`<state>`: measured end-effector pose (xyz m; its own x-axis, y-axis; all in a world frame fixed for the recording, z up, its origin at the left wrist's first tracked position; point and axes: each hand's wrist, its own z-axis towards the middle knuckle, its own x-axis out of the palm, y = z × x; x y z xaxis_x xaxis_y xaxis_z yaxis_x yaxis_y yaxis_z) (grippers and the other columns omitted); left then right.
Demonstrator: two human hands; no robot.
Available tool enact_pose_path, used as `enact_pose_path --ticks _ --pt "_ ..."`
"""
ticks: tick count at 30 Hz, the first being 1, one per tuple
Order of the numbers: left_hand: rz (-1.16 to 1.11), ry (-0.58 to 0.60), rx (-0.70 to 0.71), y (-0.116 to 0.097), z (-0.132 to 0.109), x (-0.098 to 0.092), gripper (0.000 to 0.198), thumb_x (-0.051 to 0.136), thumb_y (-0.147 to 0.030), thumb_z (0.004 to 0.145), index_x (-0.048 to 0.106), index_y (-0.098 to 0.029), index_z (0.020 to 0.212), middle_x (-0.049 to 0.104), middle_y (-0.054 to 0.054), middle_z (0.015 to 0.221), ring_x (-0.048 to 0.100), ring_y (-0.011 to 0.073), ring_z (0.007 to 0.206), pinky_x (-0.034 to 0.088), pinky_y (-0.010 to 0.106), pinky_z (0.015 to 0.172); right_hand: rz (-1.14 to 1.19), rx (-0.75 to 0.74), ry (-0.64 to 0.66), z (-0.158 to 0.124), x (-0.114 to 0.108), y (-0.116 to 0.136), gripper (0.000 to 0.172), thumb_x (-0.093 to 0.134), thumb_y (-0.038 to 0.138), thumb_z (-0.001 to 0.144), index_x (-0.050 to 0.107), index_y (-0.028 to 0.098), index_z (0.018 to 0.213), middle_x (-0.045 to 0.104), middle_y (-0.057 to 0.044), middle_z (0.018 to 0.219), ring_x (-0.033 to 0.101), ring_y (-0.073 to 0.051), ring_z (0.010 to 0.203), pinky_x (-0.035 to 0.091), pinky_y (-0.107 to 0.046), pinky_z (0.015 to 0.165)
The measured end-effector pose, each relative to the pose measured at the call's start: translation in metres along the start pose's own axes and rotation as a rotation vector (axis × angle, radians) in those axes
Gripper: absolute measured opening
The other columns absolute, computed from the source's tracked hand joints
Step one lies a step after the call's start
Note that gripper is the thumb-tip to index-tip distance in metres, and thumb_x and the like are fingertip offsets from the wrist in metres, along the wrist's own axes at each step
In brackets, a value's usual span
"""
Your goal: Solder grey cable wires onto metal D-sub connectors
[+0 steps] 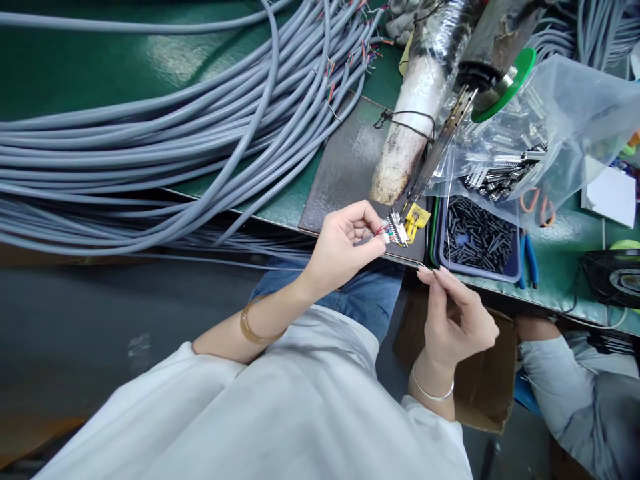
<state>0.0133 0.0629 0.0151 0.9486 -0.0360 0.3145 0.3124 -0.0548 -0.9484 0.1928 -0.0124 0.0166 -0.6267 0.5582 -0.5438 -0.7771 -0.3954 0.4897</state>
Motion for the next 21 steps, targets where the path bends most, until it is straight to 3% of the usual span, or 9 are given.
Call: enact_pose_path --ticks 4,12,21 --pt "0.016 0.003 0.017 0.001 -0.001 0.0 0.016 0.072 -0.011 0.066 0.057 -0.016 0.069 0.065 -0.002 0.07 0.051 0.0046 0.054 0.037 0.015 0.047 0.002 0.047 0.003 0.001 -0.002 0.002 0.019 0.07 0.02 0.091 0.068 0.023 0.11 0.081 -0.001 0.088 0.08 -0.021 0.078 0.069 -0.032 0.07" --pt "0.041 -0.025 0.06 0.0 0.0 0.005 0.016 0.073 -0.014 0.07 0.057 -0.017 0.071 0.065 -0.002 0.072 0.051 0.0043 0.052 0.042 0.017 0.049 0.086 -0.082 0.047 0.027 0.04 0.007 0.018 0.07 0.009 0.086 0.065 0.022 0.097 0.079 -0.004 0.106 0.078 -0.018 0.098 0.065 -0.03 0.083" --pt "0.048 -0.087 0.102 -0.001 0.002 0.009 0.016 0.072 -0.013 0.072 0.057 -0.018 0.071 0.057 -0.006 0.064 0.048 0.0035 0.05 0.042 0.016 0.05 0.248 0.033 0.042 0.03 0.05 0.001 0.011 0.068 0.014 0.089 0.06 0.022 0.093 0.079 -0.004 0.105 0.078 -0.018 0.097 0.066 -0.032 0.079"
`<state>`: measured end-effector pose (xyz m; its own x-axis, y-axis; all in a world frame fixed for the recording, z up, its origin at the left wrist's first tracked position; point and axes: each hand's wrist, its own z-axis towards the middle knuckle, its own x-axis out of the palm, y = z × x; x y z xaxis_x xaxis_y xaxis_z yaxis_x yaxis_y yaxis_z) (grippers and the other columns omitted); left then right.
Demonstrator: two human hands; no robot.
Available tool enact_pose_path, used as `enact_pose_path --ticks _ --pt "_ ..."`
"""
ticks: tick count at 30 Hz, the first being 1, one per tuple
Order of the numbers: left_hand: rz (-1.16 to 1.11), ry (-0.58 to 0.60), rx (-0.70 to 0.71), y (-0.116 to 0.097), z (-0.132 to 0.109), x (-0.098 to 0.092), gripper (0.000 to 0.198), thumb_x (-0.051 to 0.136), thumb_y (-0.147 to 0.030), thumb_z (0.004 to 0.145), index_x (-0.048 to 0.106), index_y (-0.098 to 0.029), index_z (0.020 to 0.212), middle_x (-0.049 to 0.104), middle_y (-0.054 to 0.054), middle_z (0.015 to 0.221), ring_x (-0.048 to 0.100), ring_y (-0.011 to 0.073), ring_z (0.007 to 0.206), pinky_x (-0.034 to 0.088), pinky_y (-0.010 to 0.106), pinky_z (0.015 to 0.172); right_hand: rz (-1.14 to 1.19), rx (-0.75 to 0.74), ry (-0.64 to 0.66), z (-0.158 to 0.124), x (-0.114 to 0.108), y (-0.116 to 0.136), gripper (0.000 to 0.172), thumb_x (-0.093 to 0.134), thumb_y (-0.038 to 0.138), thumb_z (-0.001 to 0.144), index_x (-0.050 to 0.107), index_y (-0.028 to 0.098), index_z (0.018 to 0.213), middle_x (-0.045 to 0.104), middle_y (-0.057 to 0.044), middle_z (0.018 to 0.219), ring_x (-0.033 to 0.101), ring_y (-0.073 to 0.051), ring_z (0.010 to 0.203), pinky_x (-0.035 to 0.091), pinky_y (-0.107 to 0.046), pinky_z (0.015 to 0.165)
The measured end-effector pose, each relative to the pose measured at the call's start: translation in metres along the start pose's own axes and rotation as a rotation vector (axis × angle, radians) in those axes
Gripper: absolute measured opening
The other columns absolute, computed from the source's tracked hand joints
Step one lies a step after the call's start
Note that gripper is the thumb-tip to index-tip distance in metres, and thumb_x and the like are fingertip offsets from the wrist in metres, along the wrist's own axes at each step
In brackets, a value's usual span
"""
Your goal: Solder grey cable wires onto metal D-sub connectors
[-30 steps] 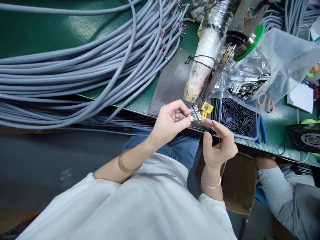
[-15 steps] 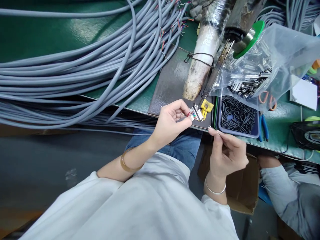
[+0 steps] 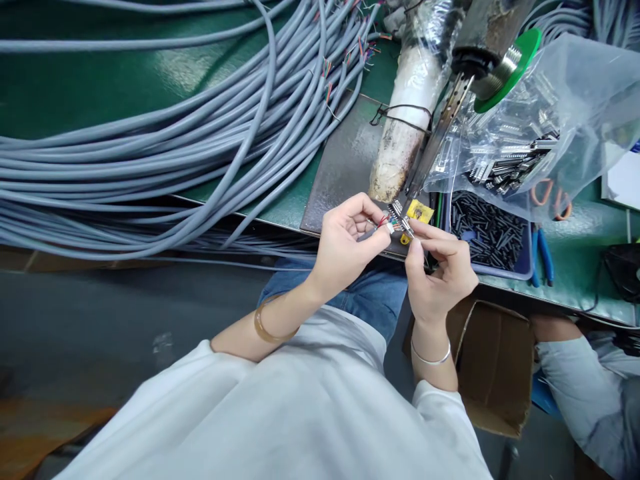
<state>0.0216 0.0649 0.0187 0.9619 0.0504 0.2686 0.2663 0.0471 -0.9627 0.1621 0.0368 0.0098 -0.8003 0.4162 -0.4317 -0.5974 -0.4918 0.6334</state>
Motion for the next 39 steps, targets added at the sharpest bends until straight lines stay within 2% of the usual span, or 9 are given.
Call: enact_pose_path --ticks 10,15,20,27,33,39 --pt "0.018 -0.013 0.006 -0.0014 -0.0006 -0.0016 0.018 0.076 -0.018 0.073 0.058 -0.018 0.073 0.058 -0.005 0.066 0.052 0.0051 0.053 0.042 0.017 0.05 -0.073 -0.071 0.027 0.0094 -0.0022 0.0079 0.012 0.069 0.013 0.089 0.064 0.023 0.093 0.078 -0.003 0.102 0.078 -0.019 0.095 0.066 -0.036 0.082" --pt "-0.005 0.039 -0.045 -0.0006 0.0002 -0.0043 0.017 0.074 -0.014 0.071 0.057 -0.017 0.072 0.062 -0.004 0.069 0.052 0.0045 0.054 0.043 0.016 0.051 -0.026 -0.049 0.036 0.0035 -0.0027 0.0045 0.013 0.067 0.012 0.088 0.062 0.023 0.093 0.078 -0.005 0.104 0.077 -0.019 0.097 0.066 -0.035 0.082" --pt "-0.024 0.037 -0.056 -0.0014 -0.0027 -0.004 0.018 0.074 -0.012 0.07 0.057 -0.017 0.072 0.063 -0.003 0.071 0.06 0.0068 0.062 0.048 0.016 0.058 -0.052 -0.054 0.025 0.0013 -0.0027 0.0046 0.014 0.069 0.012 0.088 0.063 0.023 0.093 0.079 -0.003 0.101 0.077 -0.018 0.094 0.065 -0.033 0.08" --pt "-0.077 0.068 -0.028 -0.0018 -0.0057 -0.0046 0.017 0.074 -0.011 0.071 0.059 -0.017 0.075 0.063 -0.003 0.075 0.05 0.0033 0.052 0.043 0.016 0.051 -0.021 0.024 0.028 0.0019 -0.0044 0.0091 0.014 0.071 0.01 0.085 0.065 0.022 0.089 0.079 -0.002 0.1 0.077 -0.017 0.094 0.064 -0.03 0.077" --pt "-0.048 0.038 -0.011 -0.0038 -0.0046 -0.0016 0.016 0.071 -0.01 0.072 0.057 -0.017 0.073 0.061 -0.003 0.072 0.056 0.0057 0.06 0.045 0.016 0.056 -0.037 -0.01 0.011 0.0035 -0.0028 0.0085 0.013 0.071 0.011 0.087 0.066 0.022 0.09 0.078 -0.002 0.098 0.077 -0.017 0.092 0.064 -0.033 0.08" --pt "-0.045 0.026 0.009 -0.0017 -0.0034 0.0 0.016 0.072 -0.011 0.073 0.057 -0.017 0.074 0.062 -0.002 0.073 0.056 0.0061 0.059 0.045 0.016 0.056 0.017 0.022 0.005 0.004 -0.0006 0.0057 0.015 0.072 0.009 0.085 0.067 0.022 0.09 0.078 -0.002 0.098 0.076 -0.017 0.093 0.065 -0.034 0.08"
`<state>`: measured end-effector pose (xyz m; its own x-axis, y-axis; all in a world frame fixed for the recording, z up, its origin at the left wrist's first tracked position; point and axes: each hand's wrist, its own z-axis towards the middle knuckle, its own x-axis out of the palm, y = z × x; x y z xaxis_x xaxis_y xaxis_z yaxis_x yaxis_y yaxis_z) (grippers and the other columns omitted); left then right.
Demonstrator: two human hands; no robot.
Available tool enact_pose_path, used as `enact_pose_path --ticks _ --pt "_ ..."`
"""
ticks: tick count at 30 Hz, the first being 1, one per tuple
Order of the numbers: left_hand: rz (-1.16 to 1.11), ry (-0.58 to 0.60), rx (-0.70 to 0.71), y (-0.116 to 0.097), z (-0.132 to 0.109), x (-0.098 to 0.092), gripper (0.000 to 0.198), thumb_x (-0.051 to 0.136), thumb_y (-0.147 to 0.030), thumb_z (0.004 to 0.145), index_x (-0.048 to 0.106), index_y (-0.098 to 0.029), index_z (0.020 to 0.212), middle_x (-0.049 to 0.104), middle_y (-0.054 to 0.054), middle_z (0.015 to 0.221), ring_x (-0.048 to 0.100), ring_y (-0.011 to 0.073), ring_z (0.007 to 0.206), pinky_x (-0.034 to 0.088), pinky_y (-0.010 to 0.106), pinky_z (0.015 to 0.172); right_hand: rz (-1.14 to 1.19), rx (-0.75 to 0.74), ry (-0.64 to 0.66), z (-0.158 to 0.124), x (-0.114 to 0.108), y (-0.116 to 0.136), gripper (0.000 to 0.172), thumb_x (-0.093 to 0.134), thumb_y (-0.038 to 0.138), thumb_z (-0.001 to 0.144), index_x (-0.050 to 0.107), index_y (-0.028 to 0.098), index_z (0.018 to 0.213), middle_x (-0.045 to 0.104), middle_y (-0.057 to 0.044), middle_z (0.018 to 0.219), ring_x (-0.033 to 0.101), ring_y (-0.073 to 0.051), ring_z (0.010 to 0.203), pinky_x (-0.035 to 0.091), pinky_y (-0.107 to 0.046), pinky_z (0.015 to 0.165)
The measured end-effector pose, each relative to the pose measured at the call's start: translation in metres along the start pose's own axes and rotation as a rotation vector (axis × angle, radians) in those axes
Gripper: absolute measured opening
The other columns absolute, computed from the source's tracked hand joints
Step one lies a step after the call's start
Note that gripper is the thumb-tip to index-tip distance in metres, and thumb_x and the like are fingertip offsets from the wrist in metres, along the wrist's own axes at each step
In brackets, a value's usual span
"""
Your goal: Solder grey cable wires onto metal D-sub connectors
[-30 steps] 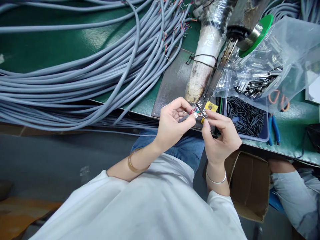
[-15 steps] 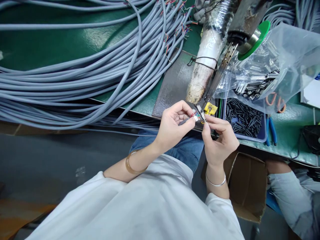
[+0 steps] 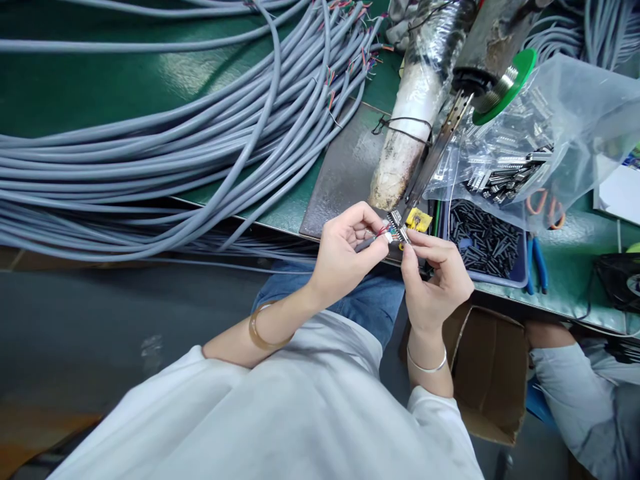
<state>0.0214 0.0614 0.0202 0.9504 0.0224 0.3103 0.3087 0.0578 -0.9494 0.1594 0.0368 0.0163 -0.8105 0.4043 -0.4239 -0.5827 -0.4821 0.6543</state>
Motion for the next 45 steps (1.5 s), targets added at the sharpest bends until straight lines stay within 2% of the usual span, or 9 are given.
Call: enact_pose_path --ticks 12,17,24,28,38,45 --pt "0.018 -0.032 0.029 -0.003 0.001 0.002 0.016 0.073 -0.014 0.072 0.057 -0.017 0.075 0.062 -0.002 0.073 0.057 0.0058 0.059 0.044 0.016 0.053 -0.101 -0.084 -0.023 0.007 0.0 0.007 0.018 0.076 0.006 0.082 0.072 0.021 0.091 0.079 -0.003 0.098 0.076 -0.016 0.091 0.064 -0.032 0.083" --pt "0.029 -0.006 -0.013 -0.002 0.001 -0.001 0.015 0.072 -0.014 0.073 0.057 -0.017 0.074 0.061 -0.003 0.07 0.053 0.0049 0.055 0.044 0.016 0.052 -0.045 -0.078 -0.008 0.004 0.0 0.005 0.018 0.073 0.006 0.083 0.067 0.021 0.091 0.079 -0.004 0.1 0.077 -0.017 0.092 0.064 -0.032 0.081" --pt "0.045 -0.003 -0.019 -0.002 -0.002 -0.002 0.012 0.07 -0.012 0.073 0.059 -0.016 0.074 0.063 -0.002 0.075 0.06 0.0065 0.065 0.049 0.016 0.06 -0.087 -0.048 0.006 0.001 -0.001 0.003 0.015 0.073 0.011 0.086 0.065 0.022 0.09 0.079 -0.002 0.097 0.077 -0.016 0.09 0.063 -0.03 0.075" --pt "0.056 -0.003 -0.004 -0.002 -0.001 -0.001 0.011 0.069 -0.012 0.072 0.059 -0.016 0.073 0.062 -0.002 0.074 0.06 0.0073 0.066 0.051 0.017 0.063 -0.095 -0.058 0.001 0.004 0.0 0.005 0.015 0.075 0.009 0.084 0.068 0.022 0.089 0.078 -0.002 0.094 0.077 -0.016 0.089 0.063 -0.031 0.077" --pt "0.108 -0.028 0.063 -0.003 -0.003 0.003 0.012 0.069 -0.011 0.072 0.059 -0.017 0.072 0.061 -0.002 0.073 0.055 0.0061 0.06 0.043 0.016 0.053 -0.126 -0.064 -0.031 0.008 0.001 0.008 0.016 0.078 0.009 0.082 0.072 0.022 0.089 0.078 0.0 0.094 0.075 -0.015 0.087 0.062 -0.031 0.08" --pt "0.099 -0.031 0.014 -0.005 -0.002 0.001 0.013 0.071 -0.012 0.072 0.06 -0.018 0.073 0.062 -0.002 0.071 0.056 0.007 0.06 0.044 0.017 0.054 -0.198 -0.1 0.004 0.01 -0.003 0.012 0.014 0.077 0.014 0.085 0.07 0.024 0.091 0.078 0.0 0.096 0.076 -0.016 0.087 0.063 -0.031 0.078"
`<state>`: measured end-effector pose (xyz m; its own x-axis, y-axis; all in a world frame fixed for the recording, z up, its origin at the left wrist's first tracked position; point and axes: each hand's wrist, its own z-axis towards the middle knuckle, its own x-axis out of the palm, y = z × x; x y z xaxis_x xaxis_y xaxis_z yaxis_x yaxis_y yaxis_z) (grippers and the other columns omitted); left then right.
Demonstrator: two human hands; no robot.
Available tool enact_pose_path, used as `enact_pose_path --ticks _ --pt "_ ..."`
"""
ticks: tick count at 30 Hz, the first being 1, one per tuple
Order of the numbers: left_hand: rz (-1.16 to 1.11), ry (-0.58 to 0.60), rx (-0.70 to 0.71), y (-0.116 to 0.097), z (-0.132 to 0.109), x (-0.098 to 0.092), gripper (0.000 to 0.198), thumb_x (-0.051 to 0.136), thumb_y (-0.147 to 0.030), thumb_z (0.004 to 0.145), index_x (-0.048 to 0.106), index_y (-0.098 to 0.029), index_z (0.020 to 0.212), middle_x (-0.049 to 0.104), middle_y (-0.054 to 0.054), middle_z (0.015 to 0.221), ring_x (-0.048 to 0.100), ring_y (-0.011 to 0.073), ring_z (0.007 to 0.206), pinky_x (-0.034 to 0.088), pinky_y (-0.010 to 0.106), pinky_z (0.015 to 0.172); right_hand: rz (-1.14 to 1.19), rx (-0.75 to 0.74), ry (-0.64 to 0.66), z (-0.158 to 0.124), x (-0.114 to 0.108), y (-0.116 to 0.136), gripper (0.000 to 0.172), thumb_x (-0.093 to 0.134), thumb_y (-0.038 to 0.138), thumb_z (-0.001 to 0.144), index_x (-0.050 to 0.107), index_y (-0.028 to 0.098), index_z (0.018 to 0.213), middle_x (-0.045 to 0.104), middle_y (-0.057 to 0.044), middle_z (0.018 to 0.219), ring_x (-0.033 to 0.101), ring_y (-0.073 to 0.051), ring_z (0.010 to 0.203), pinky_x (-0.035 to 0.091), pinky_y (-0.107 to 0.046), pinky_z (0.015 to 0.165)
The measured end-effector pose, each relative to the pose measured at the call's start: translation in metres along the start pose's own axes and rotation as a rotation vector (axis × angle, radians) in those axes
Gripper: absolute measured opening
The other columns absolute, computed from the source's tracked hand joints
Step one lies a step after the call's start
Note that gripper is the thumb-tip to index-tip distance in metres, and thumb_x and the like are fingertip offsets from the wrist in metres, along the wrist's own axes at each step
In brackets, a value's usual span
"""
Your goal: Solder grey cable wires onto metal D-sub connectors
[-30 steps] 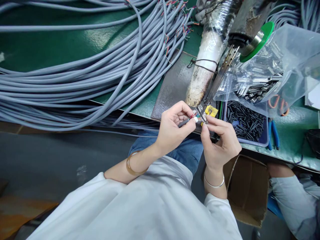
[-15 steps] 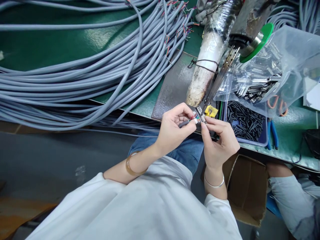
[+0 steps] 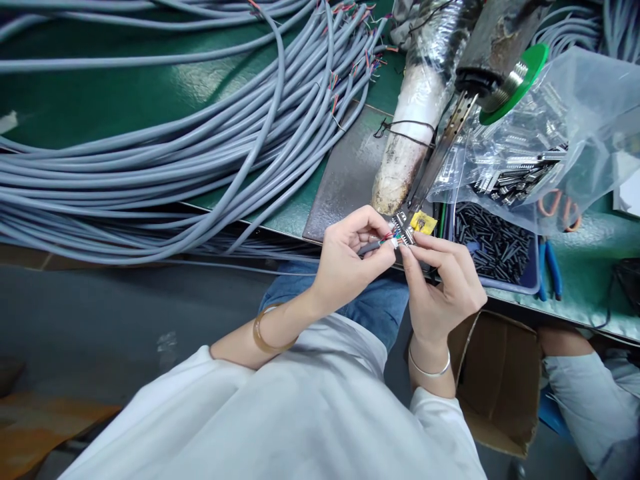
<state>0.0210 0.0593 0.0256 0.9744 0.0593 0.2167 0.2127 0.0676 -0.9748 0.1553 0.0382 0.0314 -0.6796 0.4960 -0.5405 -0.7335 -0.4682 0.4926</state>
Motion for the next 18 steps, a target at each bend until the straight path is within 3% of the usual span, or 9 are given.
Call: enact_pose_path --ticks 6,11,15,18 --pt "0.012 0.036 -0.066 0.001 0.0 -0.003 0.014 0.069 -0.01 0.07 0.057 -0.017 0.071 0.06 -0.003 0.07 0.056 0.0068 0.061 0.046 0.017 0.056 0.001 -0.043 0.065 -0.005 0.0 -0.004 0.014 0.072 0.012 0.087 0.063 0.023 0.088 0.078 -0.002 0.095 0.076 -0.016 0.089 0.063 -0.029 0.08" --pt "-0.017 0.063 -0.085 0.001 -0.003 -0.004 0.014 0.07 -0.01 0.07 0.057 -0.017 0.071 0.062 -0.002 0.07 0.059 0.0074 0.063 0.049 0.017 0.06 0.034 -0.047 0.033 -0.01 -0.001 -0.005 0.016 0.073 0.009 0.085 0.064 0.022 0.091 0.079 -0.002 0.095 0.077 -0.016 0.089 0.063 -0.027 0.078" --pt "-0.089 0.078 -0.156 0.001 -0.004 -0.007 0.016 0.073 -0.011 0.068 0.058 -0.016 0.07 0.064 -0.002 0.068 0.057 0.0059 0.056 0.046 0.016 0.053 0.049 -0.021 -0.106 -0.018 -0.008 -0.009 0.016 0.073 0.011 0.085 0.067 0.023 0.094 0.077 0.001 0.086 0.076 -0.015 0.073 0.061 -0.026 0.061" --pt "-0.153 0.098 -0.246 0.003 -0.005 -0.01 0.016 0.076 -0.015 0.07 0.059 -0.016 0.071 0.062 -0.003 0.064 0.05 0.004 0.046 0.039 0.016 0.044 0.102 -0.124 -0.325 -0.023 -0.017 -0.015 0.015 0.069 0.016 0.089 0.071 0.024 0.103 0.065 0.005 0.068 0.056 -0.01 0.043 0.045 -0.025 0.037"
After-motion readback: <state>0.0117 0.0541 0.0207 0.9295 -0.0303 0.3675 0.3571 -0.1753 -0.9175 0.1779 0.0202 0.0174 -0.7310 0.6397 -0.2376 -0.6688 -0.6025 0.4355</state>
